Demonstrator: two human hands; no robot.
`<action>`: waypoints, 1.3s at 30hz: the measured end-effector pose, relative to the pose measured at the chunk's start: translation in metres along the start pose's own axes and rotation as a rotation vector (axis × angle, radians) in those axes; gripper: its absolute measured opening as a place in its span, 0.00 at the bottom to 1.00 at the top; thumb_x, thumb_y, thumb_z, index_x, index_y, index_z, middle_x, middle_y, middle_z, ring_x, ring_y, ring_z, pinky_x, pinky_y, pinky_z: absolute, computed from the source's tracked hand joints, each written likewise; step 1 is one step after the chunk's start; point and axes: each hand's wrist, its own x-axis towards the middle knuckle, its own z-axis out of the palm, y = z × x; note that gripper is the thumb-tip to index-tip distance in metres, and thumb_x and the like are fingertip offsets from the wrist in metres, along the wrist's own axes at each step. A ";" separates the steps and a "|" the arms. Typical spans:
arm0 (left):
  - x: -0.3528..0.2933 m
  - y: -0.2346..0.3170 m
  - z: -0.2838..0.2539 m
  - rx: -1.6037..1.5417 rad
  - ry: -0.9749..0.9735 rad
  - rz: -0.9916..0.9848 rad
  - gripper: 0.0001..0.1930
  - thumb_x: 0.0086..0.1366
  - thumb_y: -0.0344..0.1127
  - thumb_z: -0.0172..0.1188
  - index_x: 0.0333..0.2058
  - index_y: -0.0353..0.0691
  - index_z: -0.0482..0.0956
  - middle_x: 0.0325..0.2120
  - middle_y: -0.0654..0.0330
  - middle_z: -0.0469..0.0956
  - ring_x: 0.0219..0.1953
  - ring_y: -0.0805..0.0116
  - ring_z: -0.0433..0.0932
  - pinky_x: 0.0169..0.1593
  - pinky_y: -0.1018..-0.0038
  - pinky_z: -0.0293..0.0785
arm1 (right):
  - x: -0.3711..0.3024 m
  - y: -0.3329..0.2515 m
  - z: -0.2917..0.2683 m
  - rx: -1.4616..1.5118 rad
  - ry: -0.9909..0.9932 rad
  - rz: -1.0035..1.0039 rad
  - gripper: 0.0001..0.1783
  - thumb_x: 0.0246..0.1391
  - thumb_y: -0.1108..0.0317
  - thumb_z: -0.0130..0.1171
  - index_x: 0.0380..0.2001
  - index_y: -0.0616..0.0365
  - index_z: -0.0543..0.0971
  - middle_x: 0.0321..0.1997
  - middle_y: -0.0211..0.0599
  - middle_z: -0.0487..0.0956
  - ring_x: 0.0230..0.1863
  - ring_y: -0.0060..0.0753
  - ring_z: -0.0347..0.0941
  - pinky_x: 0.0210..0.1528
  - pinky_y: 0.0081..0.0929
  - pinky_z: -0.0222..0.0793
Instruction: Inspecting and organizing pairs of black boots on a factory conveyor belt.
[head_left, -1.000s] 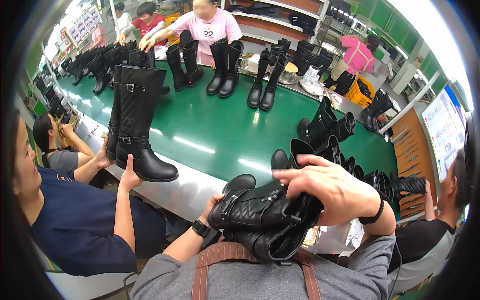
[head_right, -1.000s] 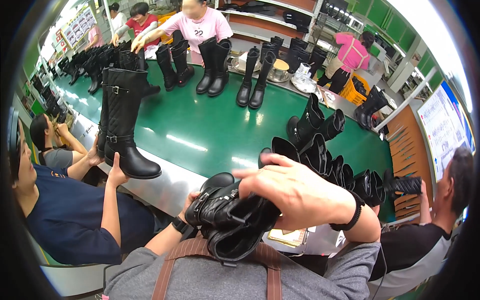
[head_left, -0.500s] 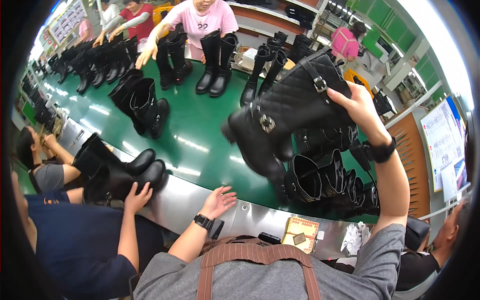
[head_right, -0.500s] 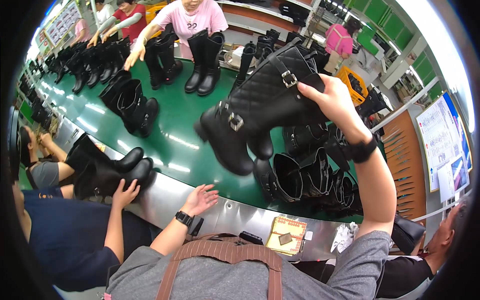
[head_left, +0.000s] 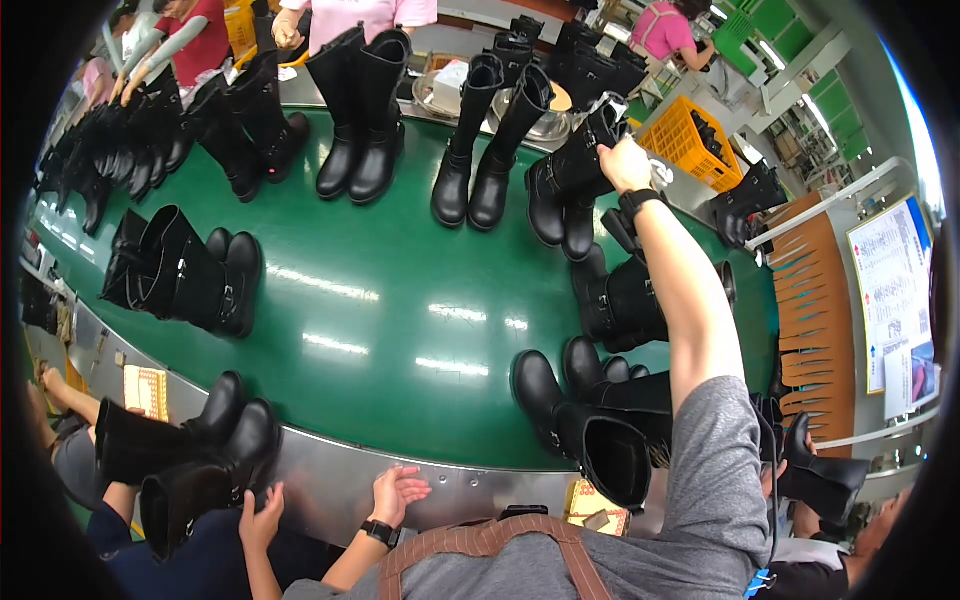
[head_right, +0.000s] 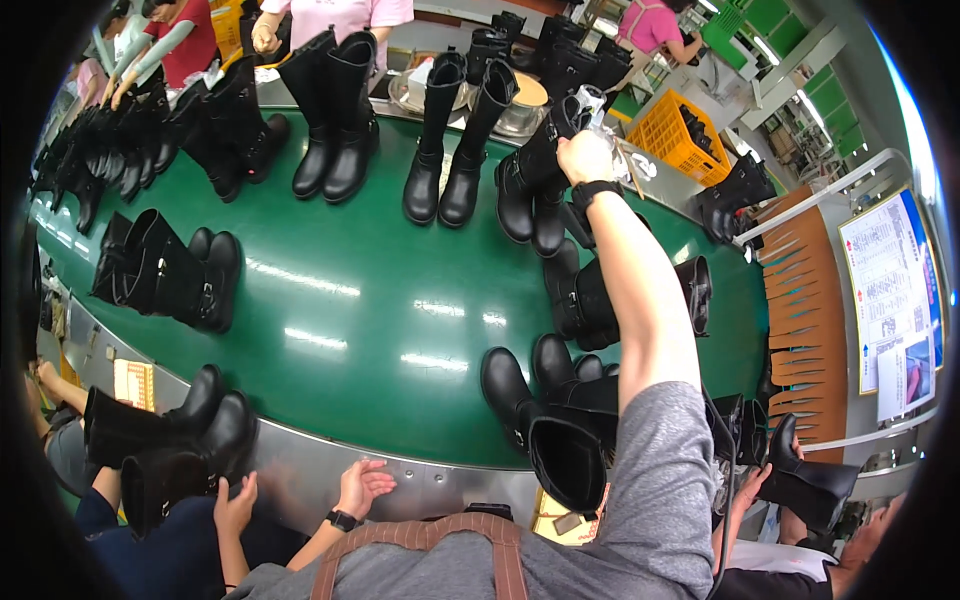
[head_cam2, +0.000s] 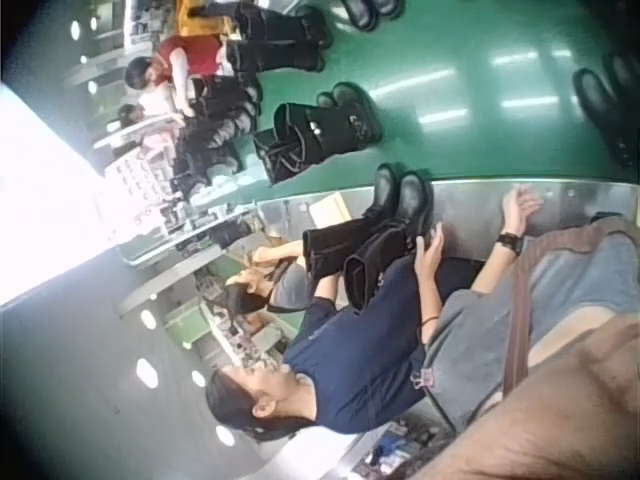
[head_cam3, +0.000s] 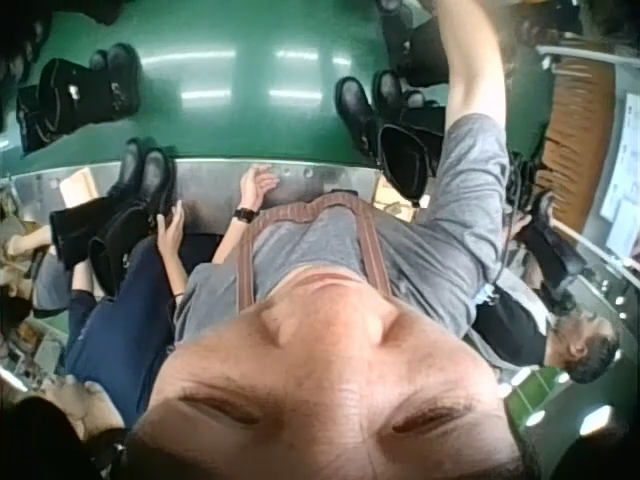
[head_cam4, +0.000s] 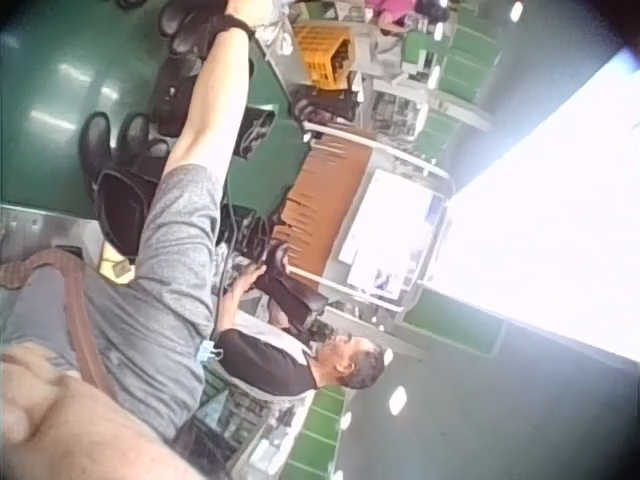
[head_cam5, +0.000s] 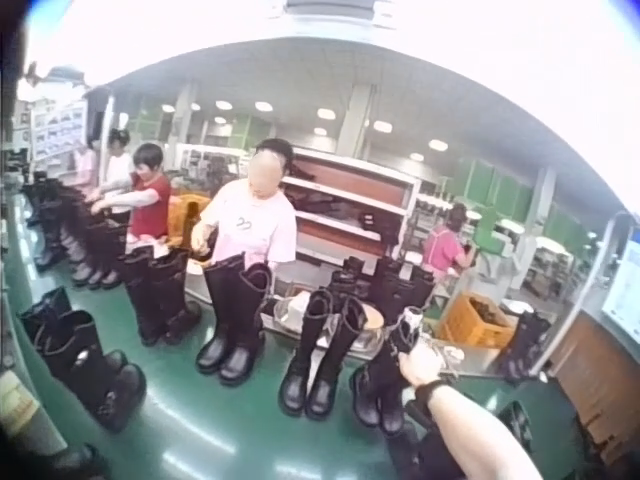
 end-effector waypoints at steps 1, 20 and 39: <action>0.000 0.002 0.003 0.012 0.033 -0.019 0.28 0.72 0.53 0.43 0.48 0.30 0.75 0.30 0.47 0.82 0.32 0.57 0.83 0.39 0.67 0.80 | 0.006 -0.001 0.022 0.007 0.009 0.036 0.24 0.53 0.51 0.60 0.35 0.67 0.82 0.36 0.59 0.82 0.45 0.55 0.79 0.49 0.44 0.74; 0.018 -0.013 -0.006 0.061 -0.006 0.025 0.30 0.73 0.53 0.38 0.50 0.29 0.73 0.33 0.46 0.82 0.36 0.53 0.83 0.42 0.64 0.80 | -0.082 0.027 -0.156 -0.041 -0.353 -0.237 0.23 0.51 0.42 0.60 0.41 0.47 0.84 0.38 0.39 0.84 0.44 0.41 0.81 0.47 0.37 0.75; -0.171 0.016 0.267 0.832 -0.343 1.610 0.15 0.61 0.22 0.56 0.47 0.36 0.73 0.38 0.61 0.75 0.33 0.73 0.77 0.39 0.78 0.74 | -0.450 0.180 -0.240 0.225 -0.071 -0.257 0.26 0.49 0.60 0.68 0.51 0.56 0.76 0.49 0.40 0.79 0.51 0.42 0.74 0.53 0.35 0.71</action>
